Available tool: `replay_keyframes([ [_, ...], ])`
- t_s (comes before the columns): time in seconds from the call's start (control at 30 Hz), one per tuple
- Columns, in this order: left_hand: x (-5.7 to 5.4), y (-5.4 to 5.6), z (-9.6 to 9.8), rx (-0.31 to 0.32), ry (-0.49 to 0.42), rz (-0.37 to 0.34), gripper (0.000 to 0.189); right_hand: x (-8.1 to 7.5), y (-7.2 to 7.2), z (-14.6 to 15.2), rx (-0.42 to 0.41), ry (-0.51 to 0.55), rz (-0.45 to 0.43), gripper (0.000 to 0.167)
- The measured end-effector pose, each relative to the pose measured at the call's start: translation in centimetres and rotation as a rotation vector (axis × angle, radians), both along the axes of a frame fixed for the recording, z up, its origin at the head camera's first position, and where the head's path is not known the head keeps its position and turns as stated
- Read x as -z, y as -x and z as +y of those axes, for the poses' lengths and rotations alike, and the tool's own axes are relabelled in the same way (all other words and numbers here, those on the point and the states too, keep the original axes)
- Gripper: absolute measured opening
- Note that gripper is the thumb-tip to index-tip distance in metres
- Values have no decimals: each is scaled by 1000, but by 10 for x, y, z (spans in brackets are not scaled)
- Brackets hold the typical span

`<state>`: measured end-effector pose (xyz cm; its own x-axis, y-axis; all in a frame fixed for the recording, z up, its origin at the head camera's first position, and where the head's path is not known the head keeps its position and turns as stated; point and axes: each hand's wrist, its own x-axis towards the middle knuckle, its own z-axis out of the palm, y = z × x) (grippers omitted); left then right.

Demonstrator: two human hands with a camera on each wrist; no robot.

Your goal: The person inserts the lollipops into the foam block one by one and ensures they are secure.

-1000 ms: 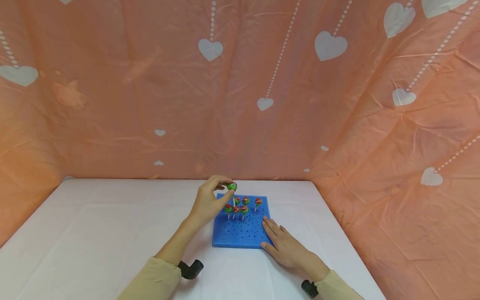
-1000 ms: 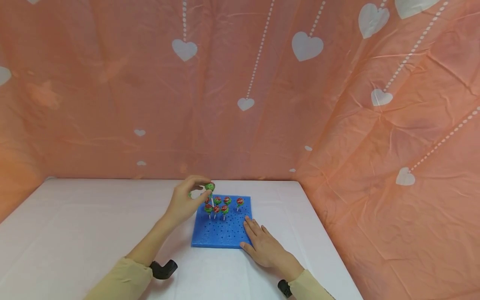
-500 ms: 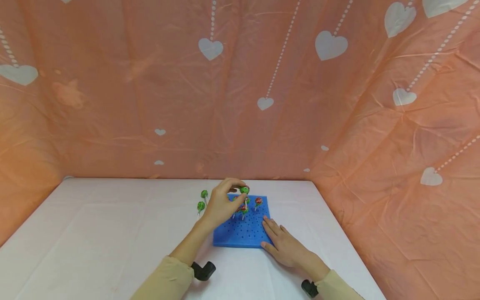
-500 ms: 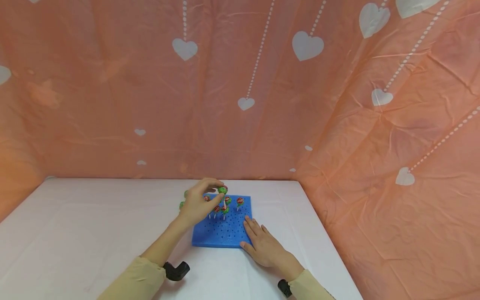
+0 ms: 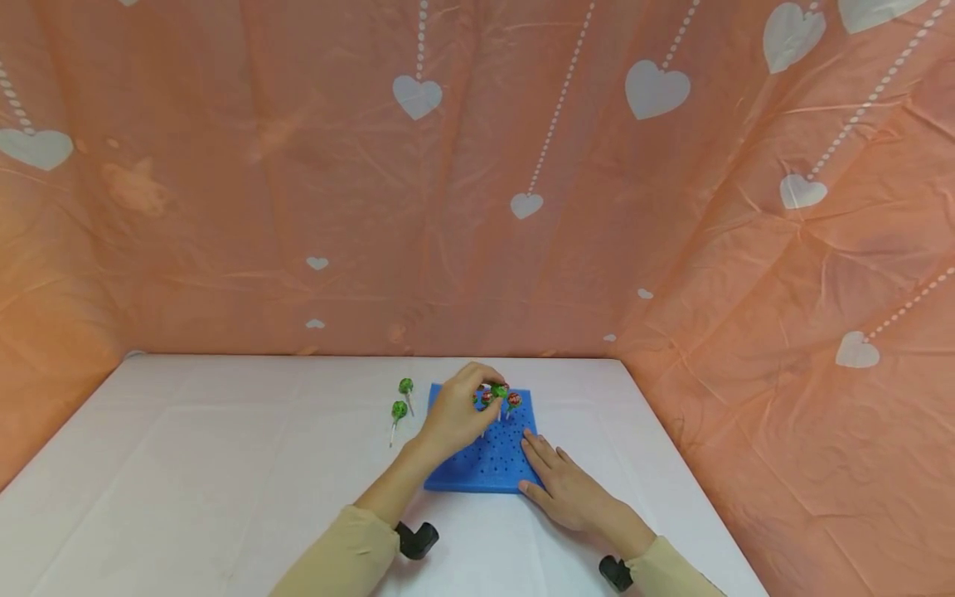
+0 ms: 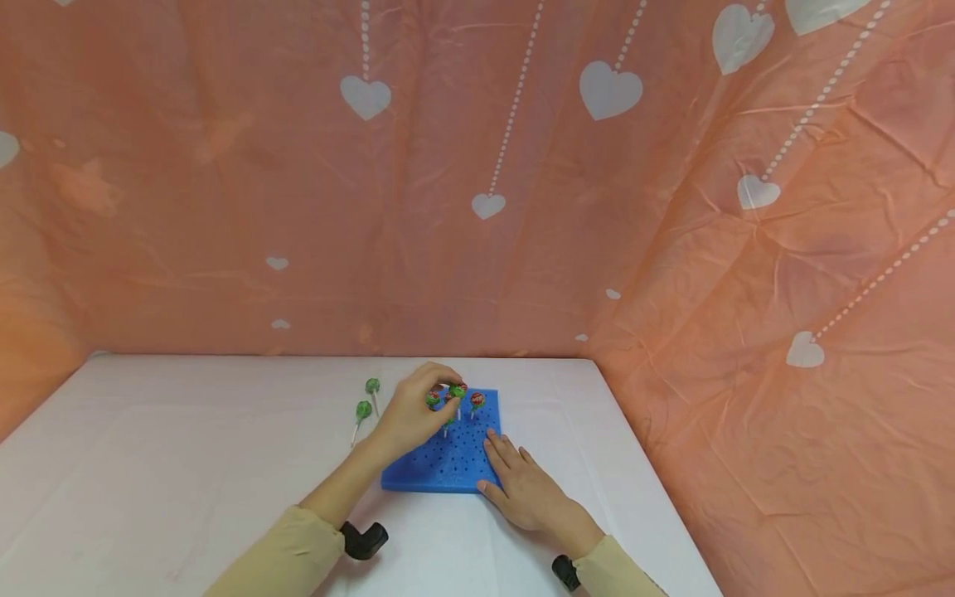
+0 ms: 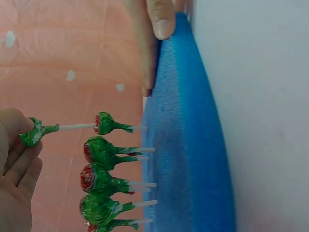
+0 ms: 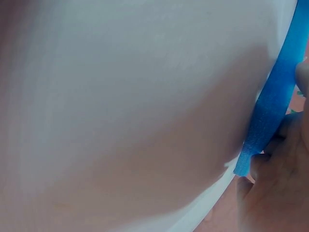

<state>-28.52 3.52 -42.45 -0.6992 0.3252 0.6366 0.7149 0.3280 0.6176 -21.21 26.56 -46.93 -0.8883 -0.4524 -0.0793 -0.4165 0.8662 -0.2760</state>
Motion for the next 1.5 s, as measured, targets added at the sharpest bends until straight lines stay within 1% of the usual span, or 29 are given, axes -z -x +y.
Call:
replay_keyframes([
  [0.3, 10, 1, 6, -15, 115, -24, 26, 0, 0, 0, -1, 4, -2, 72],
  [0.5, 13, -1, 8, -16, 186, -50, 25, 1, 0, 0, -3, -2, 1, 72],
  [0.67, 16, 0, 9, -25, 225, -40, 22, 2, 1, 1, -4, -1, 9, 71],
  [0.8, 20, 1, 9, -38, 247, -25, 21, 4, 2, 1, -3, -12, 16, 71],
  [1.03, 24, 2, 9, -43, 253, -45, 20, 6, 3, 2, -2, -16, 14, 72],
  [1.3, 25, 3, 9, -36, 249, -33, 22, 6, 3, 2, -1, -19, 15, 71],
  [1.5, 25, 5, 10, -28, 265, -40, 20, 6, 2, 2, -10, -10, 25, 71],
])
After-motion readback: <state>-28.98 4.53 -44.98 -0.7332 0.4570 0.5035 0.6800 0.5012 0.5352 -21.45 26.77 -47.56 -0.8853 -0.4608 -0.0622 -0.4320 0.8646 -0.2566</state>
